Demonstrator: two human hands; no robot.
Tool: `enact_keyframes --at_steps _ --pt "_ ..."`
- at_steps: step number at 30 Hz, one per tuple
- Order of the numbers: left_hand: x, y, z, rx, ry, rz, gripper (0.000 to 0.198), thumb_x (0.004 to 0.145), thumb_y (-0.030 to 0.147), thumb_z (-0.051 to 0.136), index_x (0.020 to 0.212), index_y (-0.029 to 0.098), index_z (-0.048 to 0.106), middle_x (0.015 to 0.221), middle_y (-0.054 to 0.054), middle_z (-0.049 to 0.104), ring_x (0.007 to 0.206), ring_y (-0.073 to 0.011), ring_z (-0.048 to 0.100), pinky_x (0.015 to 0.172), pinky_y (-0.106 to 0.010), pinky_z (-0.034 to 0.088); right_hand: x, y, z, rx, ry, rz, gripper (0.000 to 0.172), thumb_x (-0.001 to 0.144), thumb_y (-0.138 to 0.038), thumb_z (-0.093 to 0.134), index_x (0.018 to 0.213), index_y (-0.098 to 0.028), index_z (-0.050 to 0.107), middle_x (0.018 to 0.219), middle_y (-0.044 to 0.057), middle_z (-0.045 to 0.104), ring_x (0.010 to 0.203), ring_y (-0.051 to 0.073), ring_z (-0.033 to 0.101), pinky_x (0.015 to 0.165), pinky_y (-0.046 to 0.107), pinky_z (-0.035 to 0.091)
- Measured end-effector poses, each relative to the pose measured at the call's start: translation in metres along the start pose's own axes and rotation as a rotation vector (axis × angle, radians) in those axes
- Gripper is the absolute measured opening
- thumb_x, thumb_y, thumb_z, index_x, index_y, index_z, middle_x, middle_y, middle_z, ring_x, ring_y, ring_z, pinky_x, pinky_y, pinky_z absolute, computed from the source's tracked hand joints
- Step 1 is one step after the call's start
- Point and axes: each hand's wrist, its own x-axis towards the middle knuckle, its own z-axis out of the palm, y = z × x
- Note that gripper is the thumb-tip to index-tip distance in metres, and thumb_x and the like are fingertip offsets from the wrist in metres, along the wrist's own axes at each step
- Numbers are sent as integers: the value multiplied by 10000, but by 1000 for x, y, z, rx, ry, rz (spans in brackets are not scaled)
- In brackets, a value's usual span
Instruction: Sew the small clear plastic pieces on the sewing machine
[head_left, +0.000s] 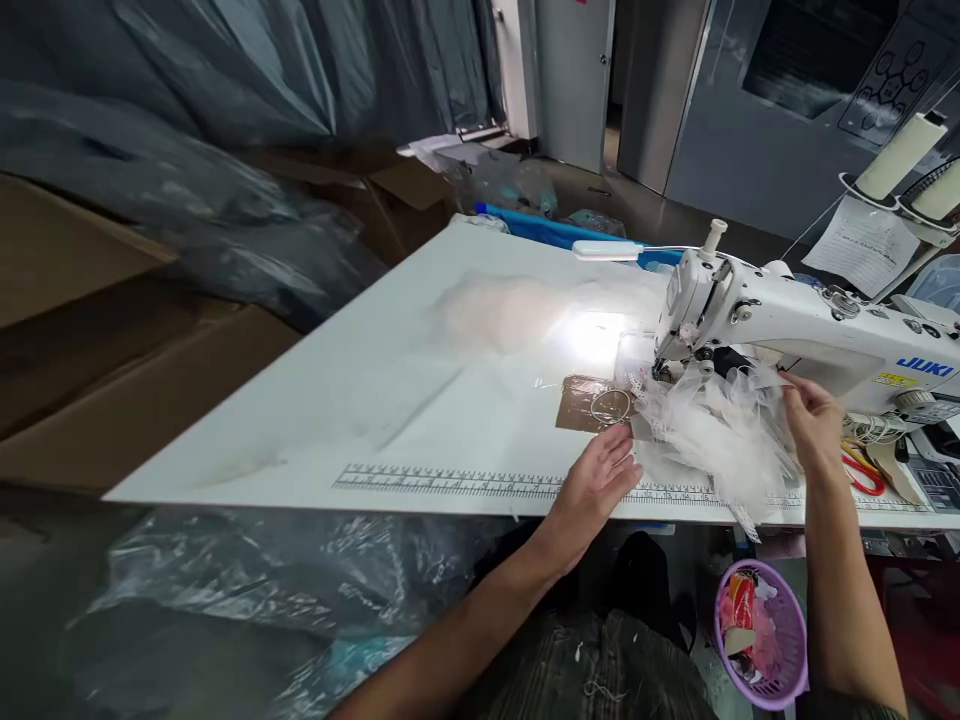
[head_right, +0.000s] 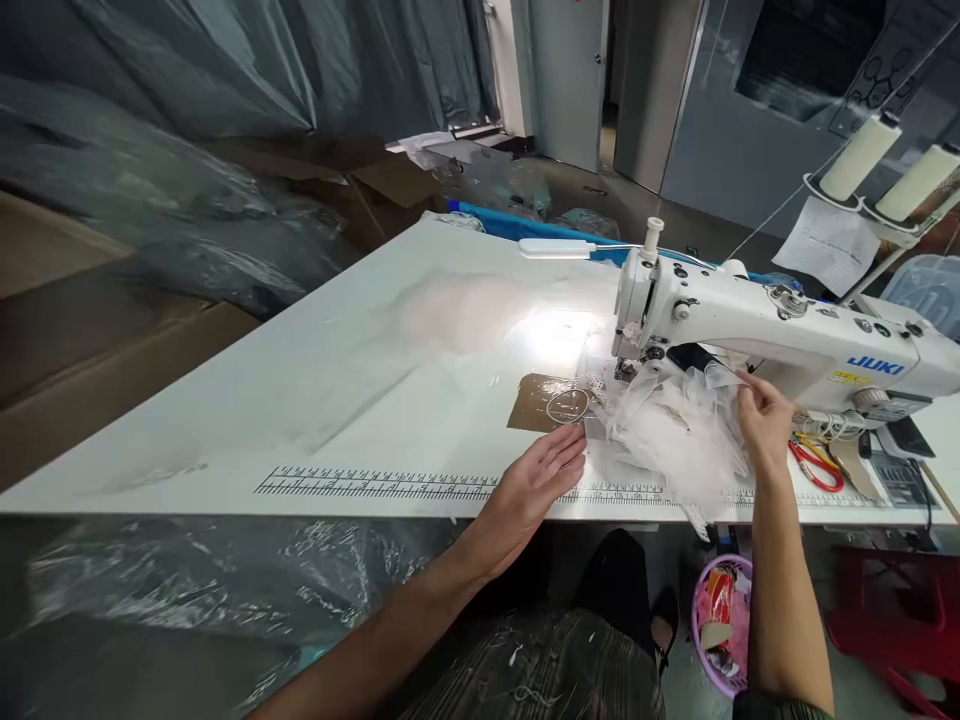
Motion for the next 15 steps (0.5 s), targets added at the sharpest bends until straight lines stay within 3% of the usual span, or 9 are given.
enact_keyframes --at_steps 4,9,12,15 --pt "3 3 12 10 -149 -8 713 753 363 807 1374 194 500 1463 -150 493 1371 -328 454 1164 -473 373 -11 -4 24 19 -179 -7 438 779 -439 542 988 -113 746 713 39 665 621 136 517 600 274 449" --pt "12 2 24 103 -274 128 702 825 313 700 1447 169 410 1456 -157 491 1283 -300 542 1078 -422 479 -37 -28 29 9 -478 -158 439 847 -487 494 1025 -163 731 994 95 719 873 206 629 805 358 499" --pt "24 0 26 314 -331 318 735 843 235 624 1509 159 323 1513 -166 415 1311 -304 520 1071 -411 495 -53 -40 28 -44 -663 -246 489 949 -481 318 1019 -171 689 1066 120 703 1004 223 633 909 382 477" --pt "37 1 25 647 -459 579 640 836 159 580 1456 123 420 1533 -169 390 1426 -325 377 1163 -427 400 -65 -42 26 -93 -729 -277 431 940 -430 288 997 -172 627 1024 126 690 974 233 628 889 391 480"
